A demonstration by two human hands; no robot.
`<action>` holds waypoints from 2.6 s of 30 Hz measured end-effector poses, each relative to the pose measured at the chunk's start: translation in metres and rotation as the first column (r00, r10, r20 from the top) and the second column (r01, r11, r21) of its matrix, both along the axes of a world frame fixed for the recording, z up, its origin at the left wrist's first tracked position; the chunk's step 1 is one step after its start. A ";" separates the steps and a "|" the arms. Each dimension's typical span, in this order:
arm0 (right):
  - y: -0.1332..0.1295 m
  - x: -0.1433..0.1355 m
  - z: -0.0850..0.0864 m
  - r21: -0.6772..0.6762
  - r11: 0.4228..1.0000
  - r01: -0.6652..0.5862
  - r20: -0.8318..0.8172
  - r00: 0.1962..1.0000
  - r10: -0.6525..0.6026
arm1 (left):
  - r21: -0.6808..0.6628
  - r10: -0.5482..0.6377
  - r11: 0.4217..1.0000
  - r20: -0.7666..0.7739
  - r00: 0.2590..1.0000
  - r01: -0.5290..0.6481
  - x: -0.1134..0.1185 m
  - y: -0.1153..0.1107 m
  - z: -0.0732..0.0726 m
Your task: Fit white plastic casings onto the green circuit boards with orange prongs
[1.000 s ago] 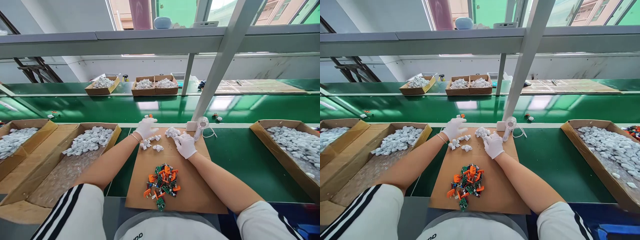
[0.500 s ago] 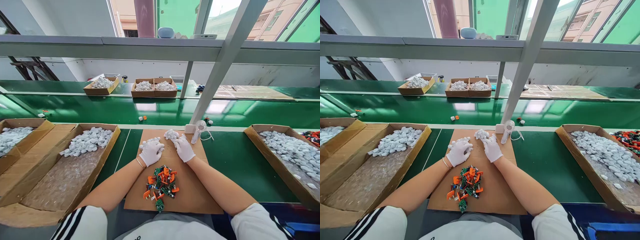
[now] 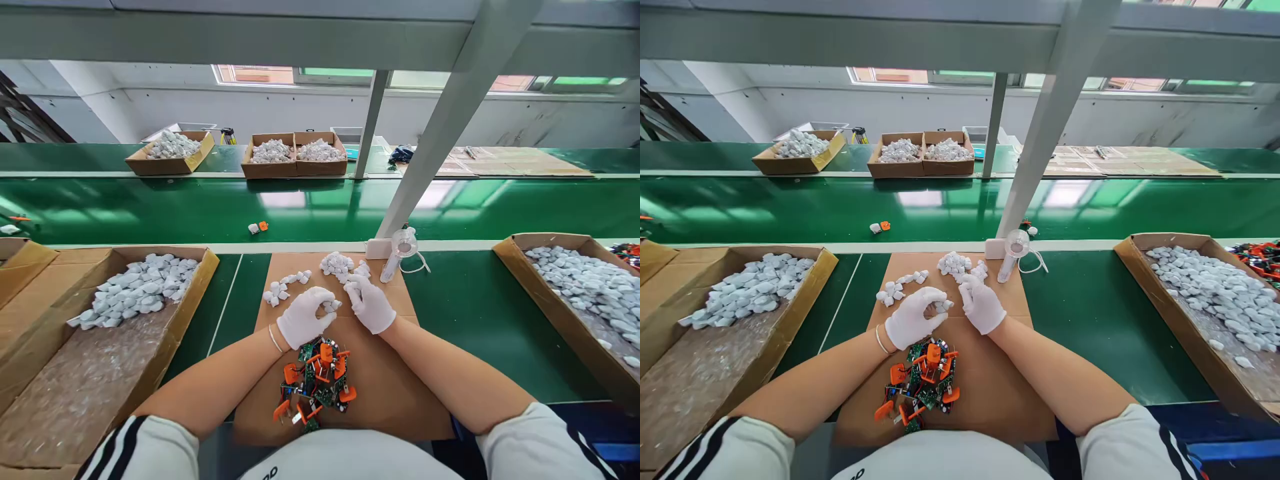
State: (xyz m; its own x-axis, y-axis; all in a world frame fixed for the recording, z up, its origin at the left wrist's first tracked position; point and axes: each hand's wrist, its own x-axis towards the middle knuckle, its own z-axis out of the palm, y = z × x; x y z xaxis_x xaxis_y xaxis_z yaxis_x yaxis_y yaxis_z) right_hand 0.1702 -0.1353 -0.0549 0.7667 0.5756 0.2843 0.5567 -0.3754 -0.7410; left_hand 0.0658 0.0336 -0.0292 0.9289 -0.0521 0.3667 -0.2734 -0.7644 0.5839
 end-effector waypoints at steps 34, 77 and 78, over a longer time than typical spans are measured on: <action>0.005 -0.006 0.006 0.580 0.769 0.269 -0.709 0.631 0.314 | 0.072 0.022 0.997 0.134 0.991 -0.032 0.003 0.013 -0.002; -0.004 0.004 0.010 0.427 0.898 0.110 -0.745 0.605 0.280 | -0.228 -0.107 0.969 -0.044 0.993 0.095 -0.016 -0.014 0.042; -0.004 0.004 0.011 0.430 0.897 0.101 -0.743 0.604 0.288 | -0.372 0.063 0.925 -0.054 0.997 -0.078 -0.009 -0.008 0.039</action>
State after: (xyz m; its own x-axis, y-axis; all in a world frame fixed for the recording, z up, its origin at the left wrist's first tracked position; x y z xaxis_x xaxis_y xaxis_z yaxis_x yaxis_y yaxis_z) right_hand 0.1744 -0.1395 -0.0439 0.7459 0.6422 -0.1766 -0.2876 0.0714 -0.9551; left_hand 0.0567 0.0254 0.0094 0.9394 0.1477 0.3092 -0.1972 -0.5049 0.8404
